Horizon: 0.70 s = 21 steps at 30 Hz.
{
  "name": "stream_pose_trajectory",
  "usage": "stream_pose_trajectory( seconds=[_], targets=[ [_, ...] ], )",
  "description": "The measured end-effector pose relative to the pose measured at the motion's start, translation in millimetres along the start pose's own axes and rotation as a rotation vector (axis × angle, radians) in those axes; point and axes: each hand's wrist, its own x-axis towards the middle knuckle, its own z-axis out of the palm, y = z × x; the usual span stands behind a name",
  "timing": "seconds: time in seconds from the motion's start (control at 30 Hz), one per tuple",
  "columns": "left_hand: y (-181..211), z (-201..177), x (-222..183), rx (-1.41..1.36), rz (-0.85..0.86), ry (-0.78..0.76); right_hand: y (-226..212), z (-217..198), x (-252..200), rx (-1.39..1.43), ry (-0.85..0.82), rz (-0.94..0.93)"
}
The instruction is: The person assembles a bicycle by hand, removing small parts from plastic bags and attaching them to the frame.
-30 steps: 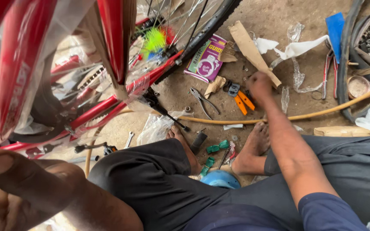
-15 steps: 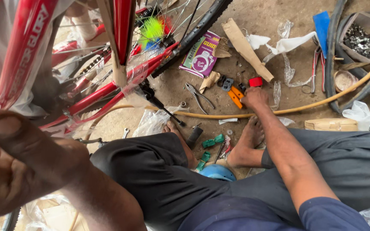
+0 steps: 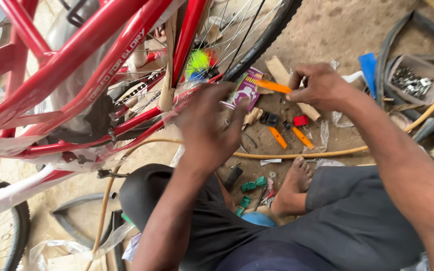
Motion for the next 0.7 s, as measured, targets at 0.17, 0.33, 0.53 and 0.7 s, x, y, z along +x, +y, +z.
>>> stream_pose_trajectory(
  seconds=[0.17, 0.33, 0.53, 0.7],
  targets=[
    [-5.9, 47.1, -1.5, -0.212, -0.397, -0.3, -109.8, -32.8, -72.0, -0.062, 0.256, -0.647],
    [-37.0, 61.0, -10.7, -0.656, -0.604, -0.145, -122.0, 4.6, -67.5, 0.017, 0.444, -0.635],
    [-45.5, 54.9, -8.3, -1.068, -0.647, 0.07, -112.5, 11.6, -55.5, 0.371, 0.252, -0.384],
    [-52.1, 62.4, -10.4, -1.009, -0.64, 0.086, -107.3, 21.7, -47.7, 0.474, 0.181, -0.298]
  ],
)
